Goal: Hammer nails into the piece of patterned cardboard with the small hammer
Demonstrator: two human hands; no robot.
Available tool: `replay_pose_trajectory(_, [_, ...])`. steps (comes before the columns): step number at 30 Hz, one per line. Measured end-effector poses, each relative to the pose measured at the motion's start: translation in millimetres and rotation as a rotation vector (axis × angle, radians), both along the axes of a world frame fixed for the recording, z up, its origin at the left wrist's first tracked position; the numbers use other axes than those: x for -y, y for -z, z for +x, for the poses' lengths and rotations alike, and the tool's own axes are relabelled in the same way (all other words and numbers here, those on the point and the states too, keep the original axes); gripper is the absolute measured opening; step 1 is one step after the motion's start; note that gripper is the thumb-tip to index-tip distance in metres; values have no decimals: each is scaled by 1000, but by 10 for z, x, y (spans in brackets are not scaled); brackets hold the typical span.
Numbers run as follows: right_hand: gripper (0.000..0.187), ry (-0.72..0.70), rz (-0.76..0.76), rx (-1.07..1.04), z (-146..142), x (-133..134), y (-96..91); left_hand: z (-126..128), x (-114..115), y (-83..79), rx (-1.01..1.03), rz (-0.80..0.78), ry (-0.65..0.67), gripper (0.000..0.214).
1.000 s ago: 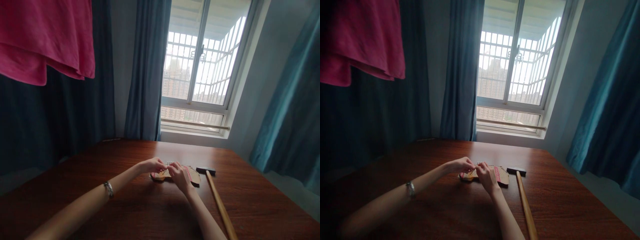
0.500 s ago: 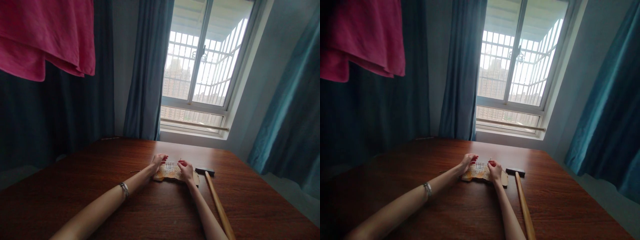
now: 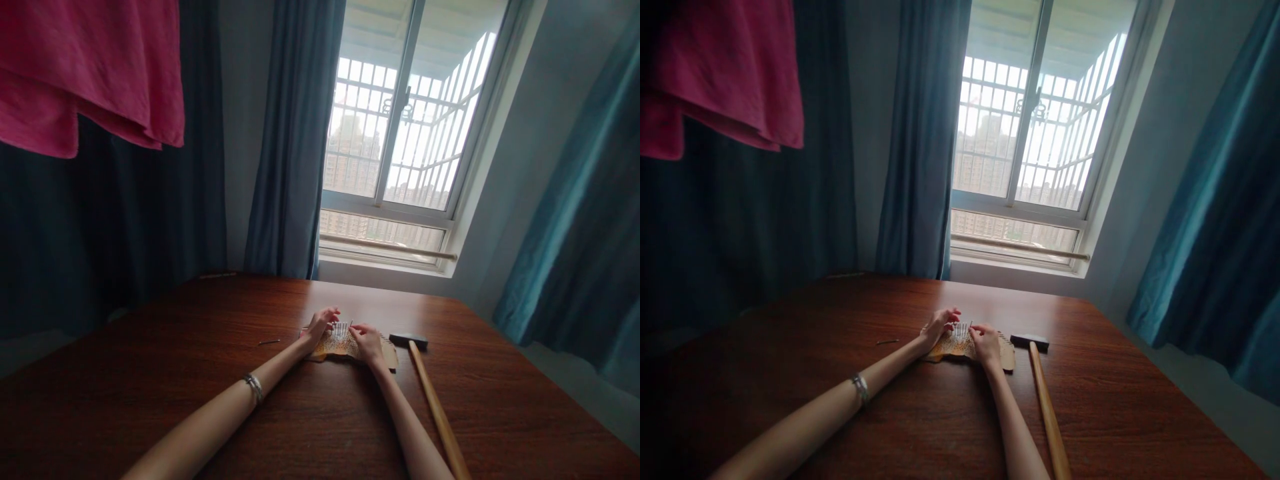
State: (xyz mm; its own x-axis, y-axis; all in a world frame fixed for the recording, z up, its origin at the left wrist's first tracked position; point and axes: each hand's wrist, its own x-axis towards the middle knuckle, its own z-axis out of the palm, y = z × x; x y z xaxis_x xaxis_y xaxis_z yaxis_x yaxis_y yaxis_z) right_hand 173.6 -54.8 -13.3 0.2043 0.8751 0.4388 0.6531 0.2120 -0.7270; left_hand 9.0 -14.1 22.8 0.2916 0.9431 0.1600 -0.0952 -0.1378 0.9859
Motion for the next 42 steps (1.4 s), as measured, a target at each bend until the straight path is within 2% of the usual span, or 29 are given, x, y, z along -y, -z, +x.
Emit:
replay_pose_trajectory(5, [27,-4,-9,45,-15,40,-24,35,3,17,-185,128,65,41])
replay_pose_trajectory(8, [26,-7,-13,66,-21,53,-31,55,-52,72,-251,205,75,35])
replay_pose_trajectory(14, [25,-4,-25,94,-38,75,-60,78,-184,132,-376,325,187,30])
replay_pose_trajectory(22, [25,26,-48,139,-64,81,-62,155,-212,118,-395,374,172,31])
replay_pose_trajectory(36, [26,40,-89,107,-120,169,-136,153,-279,209,-397,407,173,28])
replay_pose_trajectory(39, [26,-8,-106,15,-111,185,-225,145,-281,227,-411,402,148,29])
replay_pose_trajectory(42, [28,-48,-122,-37,17,274,-442,137,-270,227,-427,400,143,29])
